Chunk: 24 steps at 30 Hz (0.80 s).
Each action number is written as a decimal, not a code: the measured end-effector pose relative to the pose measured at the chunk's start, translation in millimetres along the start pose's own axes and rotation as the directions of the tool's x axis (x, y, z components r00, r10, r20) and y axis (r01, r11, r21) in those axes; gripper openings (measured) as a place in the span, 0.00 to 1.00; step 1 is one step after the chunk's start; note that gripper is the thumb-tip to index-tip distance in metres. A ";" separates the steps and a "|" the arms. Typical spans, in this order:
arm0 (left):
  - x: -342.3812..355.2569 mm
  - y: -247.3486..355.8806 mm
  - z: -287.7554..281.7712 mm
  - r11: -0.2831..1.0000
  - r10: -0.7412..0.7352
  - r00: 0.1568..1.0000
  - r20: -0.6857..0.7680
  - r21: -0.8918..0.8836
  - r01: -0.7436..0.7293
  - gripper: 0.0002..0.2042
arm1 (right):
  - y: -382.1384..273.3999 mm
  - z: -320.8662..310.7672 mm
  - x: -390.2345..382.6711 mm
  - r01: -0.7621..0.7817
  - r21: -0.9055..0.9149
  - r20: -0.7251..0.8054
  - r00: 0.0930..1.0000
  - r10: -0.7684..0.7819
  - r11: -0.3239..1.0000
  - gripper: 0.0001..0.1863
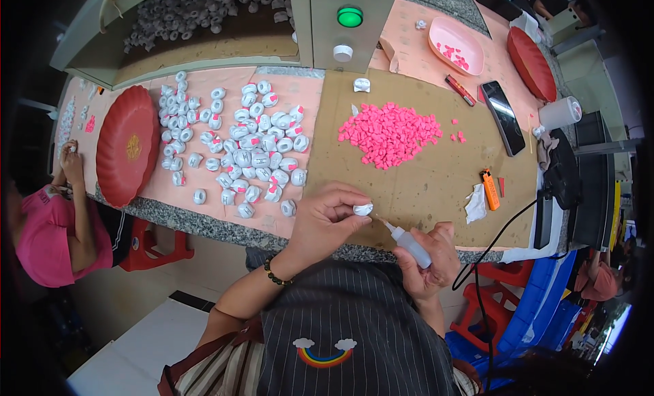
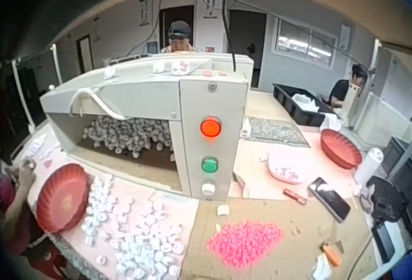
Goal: Apply glaze or liquid adhesive to small ceramic pieces using an applicator bottle at a workbench.
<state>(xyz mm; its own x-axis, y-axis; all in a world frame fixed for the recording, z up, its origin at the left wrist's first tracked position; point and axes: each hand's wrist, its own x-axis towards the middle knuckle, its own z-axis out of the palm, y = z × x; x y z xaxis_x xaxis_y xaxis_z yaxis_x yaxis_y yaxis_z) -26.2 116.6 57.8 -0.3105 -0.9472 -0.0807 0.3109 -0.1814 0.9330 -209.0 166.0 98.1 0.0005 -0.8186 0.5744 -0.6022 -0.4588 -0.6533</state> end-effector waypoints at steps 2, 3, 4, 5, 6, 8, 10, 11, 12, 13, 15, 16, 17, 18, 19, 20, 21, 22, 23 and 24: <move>0.1 -1.6 -0.3 1.000 -0.012 1.000 -0.007 -0.008 0.012 0.11 | -1.0 0.5 0.2 -0.003 0.004 0.007 1.000 0.003 1.000 0.16; 0.4 -1.9 -0.3 1.000 -0.013 1.000 -0.006 -0.009 0.013 0.11 | -1.3 1.0 0.2 -0.005 0.009 0.013 1.000 0.005 1.000 0.16; 0.9 -1.8 -0.2 1.000 -0.007 1.000 -0.006 -0.005 0.007 0.11 | -1.1 1.3 0.2 -0.006 0.008 0.013 1.000 0.006 1.000 0.16; 1.3 -1.7 -0.2 1.000 -0.001 1.000 -0.007 -0.001 0.001 0.11 | -0.5 1.7 0.3 -0.006 0.015 0.010 1.000 0.006 1.000 0.16; 1.5 -1.2 -0.1 1.000 -0.001 1.000 -0.006 -0.001 0.001 0.11 | 0.2 2.2 0.4 -0.006 0.022 0.006 1.000 0.006 1.000 0.16; 1.2 0.0 0.1 1.000 -0.023 1.000 -0.012 -0.012 0.023 0.11 | 2.2 2.2 0.5 -0.003 0.013 0.000 1.000 0.003 1.000 0.16; 2.5 0.0 0.6 1.000 -0.020 1.000 -0.008 -0.006 0.020 0.11 | 3.0 1.5 0.8 0.001 0.000 -0.010 1.000 -0.001 1.000 0.16; 3.4 0.0 1.1 1.000 -0.016 1.000 -0.004 -0.001 0.016 0.10 | 2.7 0.9 0.9 -0.005 0.019 -0.003 1.000 0.005 1.000 0.16; 3.6 -0.3 1.5 1.000 -0.013 1.000 0.003 -0.003 0.013 0.10 | 2.2 0.1 1.3 -0.009 0.038 0.003 1.000 0.009 0.999 0.15; 3.9 -1.7 1.3 1.000 -0.004 1.000 -0.001 -0.004 0.004 0.11 | 3.1 0.5 1.6 -0.004 0.031 -0.003 1.000 0.004 1.000 0.15; 2.8 -2.7 0.1 1.000 0.016 1.000 0.006 -0.008 -0.016 0.12 | 7.4 1.7 0.6 -0.061 0.115 -0.022 0.998 0.064 0.991 0.16; 2.9 -3.0 -0.6 1.000 0.007 1.000 -0.010 -0.028 -0.008 0.13 | 16.0 -1.3 -8.6 -0.140 0.180 -0.006 0.990 0.143 0.974 0.15; 2.4 -2.9 -1.1 0.999 -0.001 1.000 -0.027 -0.047 0.000 0.14 | 18.5 -0.3 -14.3 -0.129 0.167 -0.017 0.991 0.134 0.977 0.15; 2.6 -2.7 -0.3 0.996 -0.018 0.999 -0.039 -0.082 0.015 0.15 | 19.1 2.3 -17.9 -0.339 0.359 -0.058 0.922 0.383 0.870 0.16; 1.8 -3.8 -0.8 0.996 -0.007 1.000 -0.025 -0.087 0.005 0.15 | 20.1 3.1 -18.8 -0.492 0.544 -0.044 0.793 0.608 0.680 0.16; 1.6 -5.3 -1.5 0.996 0.005 1.000 -0.031 -0.088 -0.007 0.15 | 23.9 1.1 -13.7 -0.498 0.626 -0.003 0.768 0.640 0.601 0.12; 1.8 -7.3 -2.5 0.996 0.016 0.999 -0.036 -0.089 -0.020 0.15 | 29.2 -0.3 -7.0 -0.486 0.622 -0.018 0.775 0.632 0.614 0.12; 1.5 -9.4 -3.6 0.995 0.009 1.000 -0.023 -0.099 -0.011 0.14 | 35.1 -1.9 0.4 -0.485 0.600 -0.032 0.780 0.625 0.636 0.10; 0.7 -7.7 -3.5 0.994 0.019 1.000 -0.011 -0.104 -0.020 0.14 | 40.1 -4.2 8.7 -0.483 0.577 -0.044 0.786 0.616 0.658 0.10; 0.0 -6.3 -3.1 0.995 0.031 0.999 -0.012 -0.097 -0.032 0.14 | 54.1 -7.0 12.0 -0.492 0.518 -0.054 0.798 0.600 0.700 0.12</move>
<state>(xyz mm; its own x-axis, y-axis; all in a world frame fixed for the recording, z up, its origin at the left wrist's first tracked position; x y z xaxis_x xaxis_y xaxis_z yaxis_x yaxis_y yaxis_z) -25.3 116.9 50.9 -0.2898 -0.9554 -0.0564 0.4066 -0.1763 0.8965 -247.2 133.8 73.1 -0.4039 -0.9101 0.0928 -0.0083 -0.0978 -0.9952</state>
